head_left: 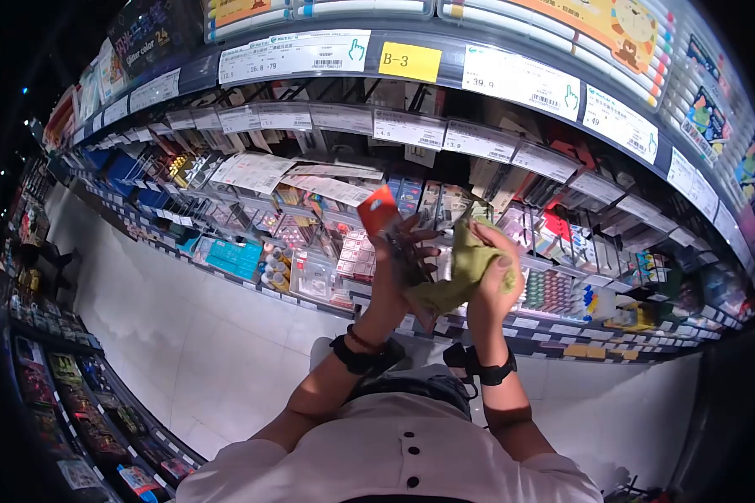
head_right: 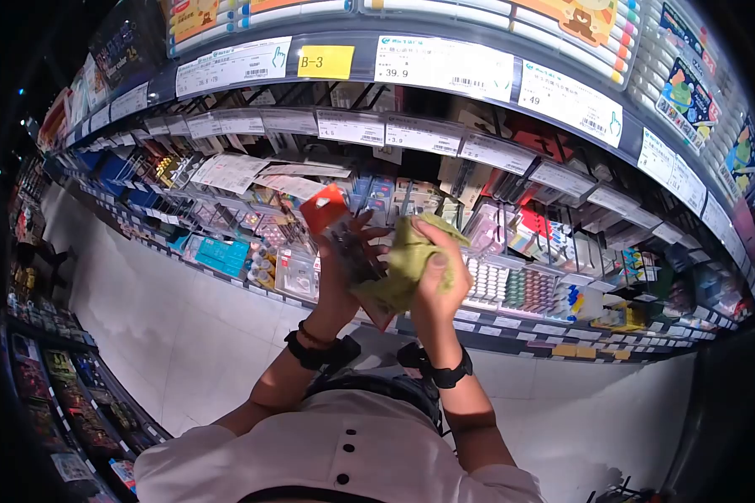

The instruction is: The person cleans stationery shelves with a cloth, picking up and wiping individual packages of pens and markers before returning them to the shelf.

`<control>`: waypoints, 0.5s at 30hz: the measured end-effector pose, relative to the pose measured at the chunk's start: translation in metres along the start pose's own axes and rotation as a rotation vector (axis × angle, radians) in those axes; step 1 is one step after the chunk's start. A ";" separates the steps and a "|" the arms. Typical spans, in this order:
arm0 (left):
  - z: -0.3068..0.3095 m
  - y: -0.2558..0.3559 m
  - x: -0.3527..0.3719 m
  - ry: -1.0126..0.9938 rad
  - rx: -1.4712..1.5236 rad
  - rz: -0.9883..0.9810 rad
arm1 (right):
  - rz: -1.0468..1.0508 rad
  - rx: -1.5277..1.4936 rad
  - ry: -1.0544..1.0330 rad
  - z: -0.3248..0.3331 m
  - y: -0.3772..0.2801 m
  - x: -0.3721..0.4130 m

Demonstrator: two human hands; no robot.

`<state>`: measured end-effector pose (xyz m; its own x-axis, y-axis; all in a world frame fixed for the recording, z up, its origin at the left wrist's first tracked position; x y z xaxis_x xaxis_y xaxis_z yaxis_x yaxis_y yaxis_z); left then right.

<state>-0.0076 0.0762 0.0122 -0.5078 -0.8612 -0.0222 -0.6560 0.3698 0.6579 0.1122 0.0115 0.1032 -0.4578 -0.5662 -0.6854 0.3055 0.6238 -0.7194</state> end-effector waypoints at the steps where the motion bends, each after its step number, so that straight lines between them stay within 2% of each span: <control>1: -0.023 -0.001 0.006 -0.036 0.025 0.012 | 0.112 0.026 -0.253 -0.015 -0.005 0.003; 2: -0.017 -0.023 0.006 0.109 -0.049 -0.280 | 0.254 0.148 -0.401 -0.032 -0.017 0.008; 3: -0.018 -0.029 0.009 0.115 -0.055 -0.362 | 0.412 0.252 -0.528 -0.047 -0.030 0.015; 4: -0.030 -0.024 0.014 0.121 -0.061 -0.444 | 0.445 0.458 -0.627 -0.054 -0.042 0.017; 5: -0.032 -0.012 0.024 -0.013 0.000 -0.319 | 0.414 0.412 -0.650 -0.054 -0.040 0.020; 7: -0.054 0.011 0.032 -0.155 0.024 -0.144 | 0.341 0.316 -0.695 -0.052 -0.033 0.031; 9: -0.066 0.022 0.027 -0.167 -0.044 -0.040 | 0.270 0.326 -0.787 -0.047 -0.024 0.049; 11: -0.069 0.023 0.027 -0.056 0.097 -0.021 | 0.237 0.454 -0.926 -0.039 -0.008 0.059; 12: -0.067 0.020 0.025 -0.001 0.173 -0.011 | 0.334 0.443 -0.917 -0.034 -0.007 0.060; 15: -0.056 0.013 0.017 -0.046 0.380 0.005 | 0.570 0.418 -0.916 -0.020 -0.009 0.063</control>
<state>0.0063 0.0468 0.0630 -0.5300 -0.8459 -0.0593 -0.8096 0.4840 0.3322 0.0639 -0.0190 0.0683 0.5596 -0.5451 -0.6243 0.6037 0.7842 -0.1435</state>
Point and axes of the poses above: each hand's wrist, its own x-axis away from the middle knuckle, its own z-axis out of the back of the hand, y = z × x, the point moved 7 cm from there along -x, towards the middle knuckle, and after that the axes turned 10 degrees about z, right-handed, at the moved point
